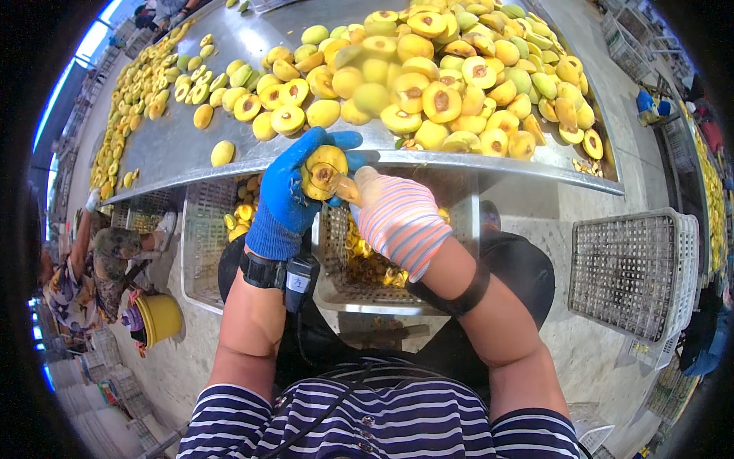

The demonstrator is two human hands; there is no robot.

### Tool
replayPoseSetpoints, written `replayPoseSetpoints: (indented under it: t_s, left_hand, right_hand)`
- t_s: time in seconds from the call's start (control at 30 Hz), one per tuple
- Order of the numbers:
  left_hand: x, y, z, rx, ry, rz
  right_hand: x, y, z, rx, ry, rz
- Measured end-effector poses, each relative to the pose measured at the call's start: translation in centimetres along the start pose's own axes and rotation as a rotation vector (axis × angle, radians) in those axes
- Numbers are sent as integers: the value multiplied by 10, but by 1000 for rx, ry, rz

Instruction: The person pits peaches by hand using a pitter tool, removing the core from each fruit half and placing the cores into a central bin.

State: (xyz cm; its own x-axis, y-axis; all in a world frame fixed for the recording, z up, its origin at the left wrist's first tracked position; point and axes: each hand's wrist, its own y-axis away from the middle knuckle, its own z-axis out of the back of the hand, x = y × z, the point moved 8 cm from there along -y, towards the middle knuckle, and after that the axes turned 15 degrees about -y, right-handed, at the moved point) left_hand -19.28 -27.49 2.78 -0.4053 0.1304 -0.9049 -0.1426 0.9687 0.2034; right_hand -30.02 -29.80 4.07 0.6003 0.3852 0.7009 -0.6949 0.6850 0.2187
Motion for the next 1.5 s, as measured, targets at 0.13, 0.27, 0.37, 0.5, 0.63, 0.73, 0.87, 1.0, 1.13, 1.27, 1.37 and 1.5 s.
replayPoseSetpoints:
  t_s: [0.13, 0.27, 0.37, 0.5, 0.63, 0.73, 0.87, 1.0, 1.13, 1.27, 1.37, 1.5]
  left_hand:
    - [5, 3, 9, -6, -161, 70]
    - [-1, 1, 14, 48, -474, -90]
    - [-1, 2, 15, 62, -508, -65]
    - [7, 5, 17, 10, -476, 206]
    - [-3, -1, 19, 17, -668, 97]
    - [-2, 1, 18, 101, -916, 236]
    - [-22, -1, -7, -27, -705, -106]
    - [-41, -1, -1, -136, -1025, -228]
    - [-31, -7, 0, -161, -724, -281]
    - [-22, -3, -1, -214, -440, -348]
    - [-23, -12, -3, -35, -442, -138]
    - [-28, -9, -9, -16, -465, -288]
  right_hand:
    - [-3, -2, -5, 29, 51, -8]
    - [-10, -4, -11, 37, 129, -26]
    - [-14, -6, -15, 29, 137, -44]
    - [-9, -1, -12, 34, 150, -5]
    - [-11, -1, -14, -3, 169, 16]
    - [-16, -3, -17, 54, 142, -58]
    - [-52, -27, -31, -35, -163, -45]
    - [-24, -8, -41, 124, -720, -55]
    - [-15, 3, -42, 255, -1143, -315]
    - [-8, 14, -53, 284, -1323, -361]
    - [-5, 13, -61, 339, -1313, -332]
    - [1, 9, -49, 290, -1273, -246]
